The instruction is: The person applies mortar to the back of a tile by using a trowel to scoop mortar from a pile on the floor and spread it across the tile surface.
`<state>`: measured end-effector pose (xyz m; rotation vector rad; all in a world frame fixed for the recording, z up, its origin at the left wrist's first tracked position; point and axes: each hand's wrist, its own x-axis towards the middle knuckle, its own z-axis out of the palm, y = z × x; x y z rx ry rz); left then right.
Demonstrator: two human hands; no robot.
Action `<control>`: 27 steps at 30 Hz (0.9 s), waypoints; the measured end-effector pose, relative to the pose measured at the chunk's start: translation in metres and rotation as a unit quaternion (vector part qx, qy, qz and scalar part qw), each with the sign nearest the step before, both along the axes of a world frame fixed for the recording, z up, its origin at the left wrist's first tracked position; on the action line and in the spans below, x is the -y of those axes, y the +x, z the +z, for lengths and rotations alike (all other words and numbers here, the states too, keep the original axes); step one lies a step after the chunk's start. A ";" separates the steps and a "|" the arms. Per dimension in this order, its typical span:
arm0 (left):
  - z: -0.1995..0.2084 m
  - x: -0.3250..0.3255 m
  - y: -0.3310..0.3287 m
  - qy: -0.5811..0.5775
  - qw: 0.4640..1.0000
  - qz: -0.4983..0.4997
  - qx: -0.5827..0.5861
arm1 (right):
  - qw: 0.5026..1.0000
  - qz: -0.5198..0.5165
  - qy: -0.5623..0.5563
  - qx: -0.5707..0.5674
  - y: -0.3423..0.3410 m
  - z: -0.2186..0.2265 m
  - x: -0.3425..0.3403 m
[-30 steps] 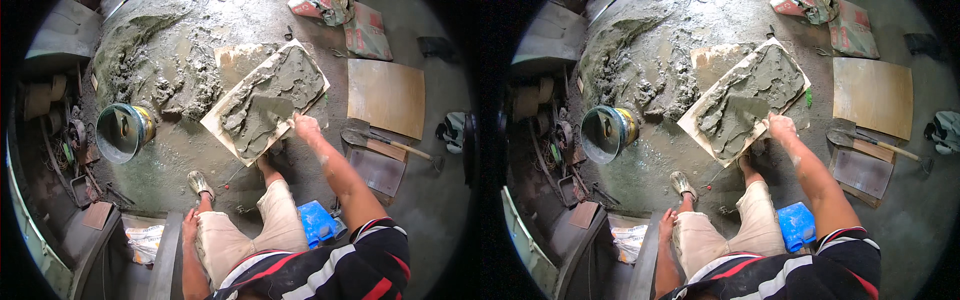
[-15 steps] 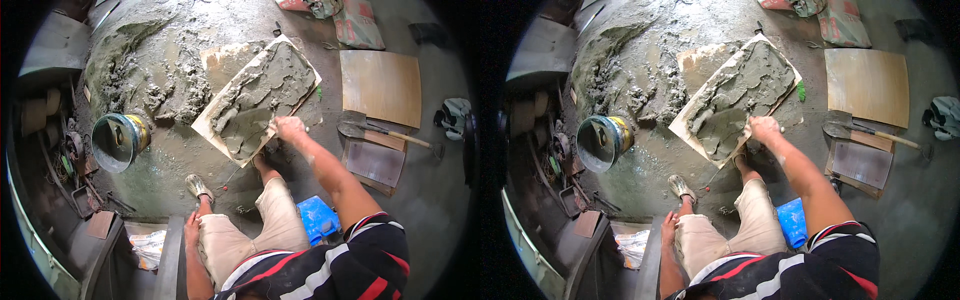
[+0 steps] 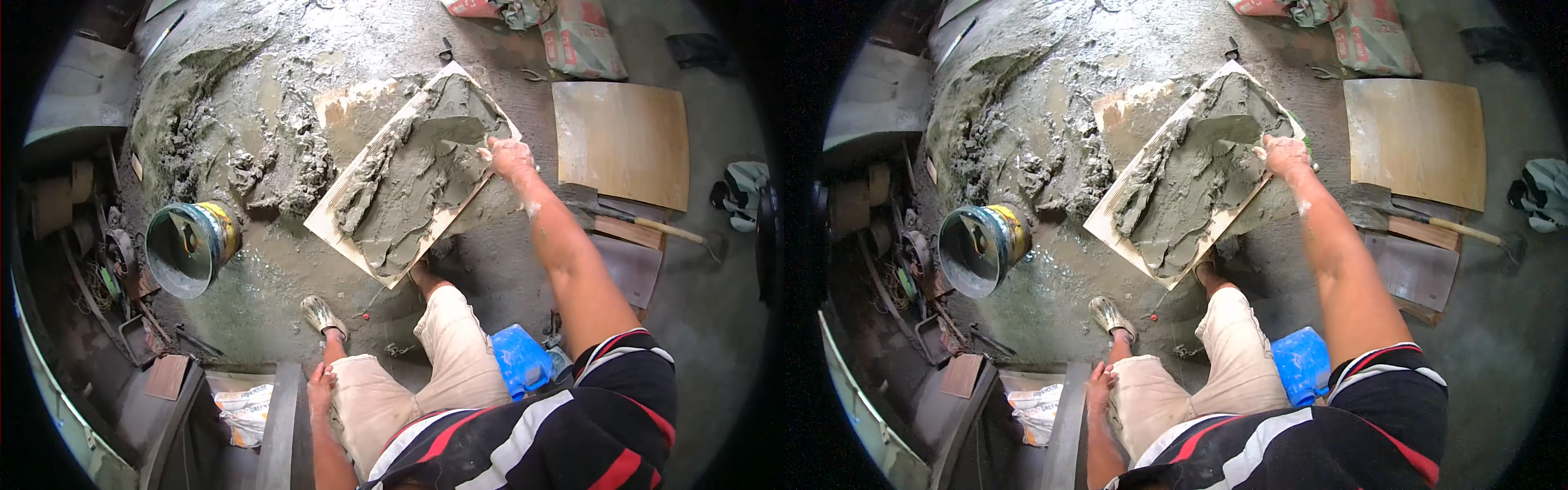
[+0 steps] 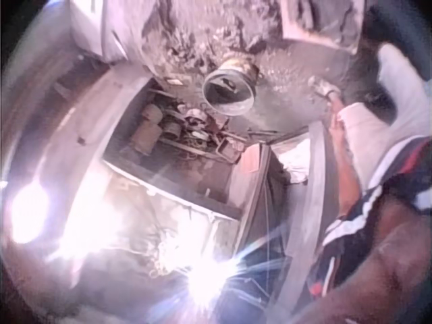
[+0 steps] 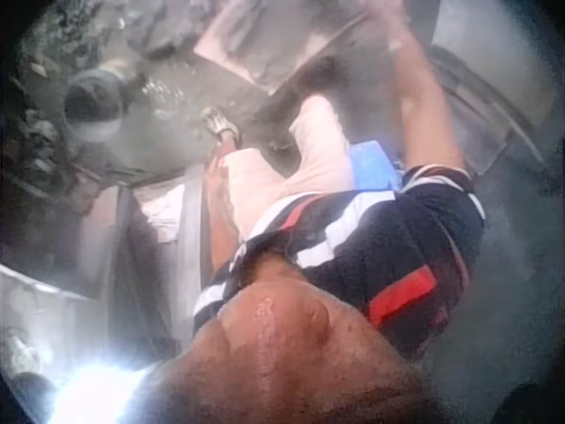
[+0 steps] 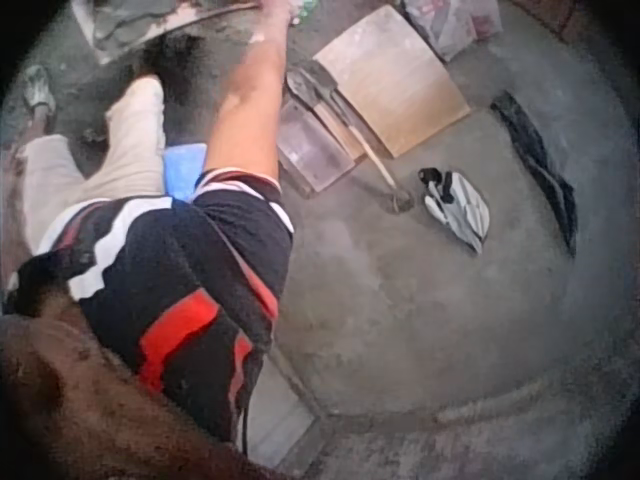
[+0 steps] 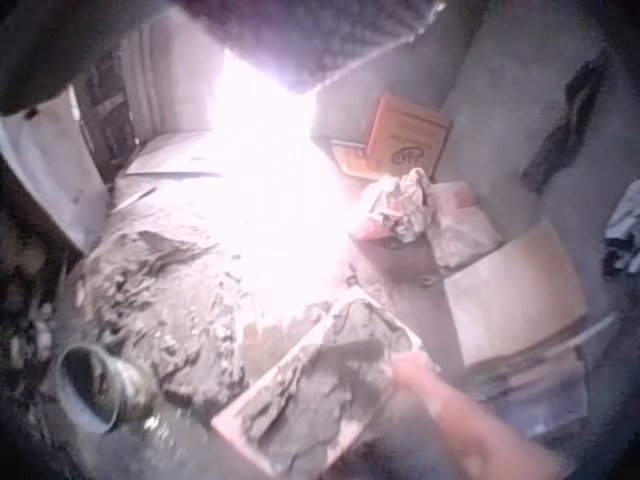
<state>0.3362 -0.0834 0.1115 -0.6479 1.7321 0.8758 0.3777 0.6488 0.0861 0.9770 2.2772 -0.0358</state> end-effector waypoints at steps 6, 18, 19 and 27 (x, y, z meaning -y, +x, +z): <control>0.005 -0.046 -0.007 0.004 1.000 -0.023 -0.003 | 0.994 -0.105 0.018 -0.013 0.026 0.007 -0.041; -0.004 -0.085 -0.019 0.026 0.999 -0.044 0.002 | 0.994 -0.098 -0.024 -0.030 0.018 -0.005 -0.053; -0.005 -0.084 -0.020 0.024 0.999 -0.044 0.001 | 0.993 -0.105 -0.003 -0.052 0.017 -0.006 -0.059; -0.011 -0.075 -0.011 0.006 0.997 -0.071 0.026 | 0.990 -0.127 0.008 -0.064 0.016 -0.025 -0.077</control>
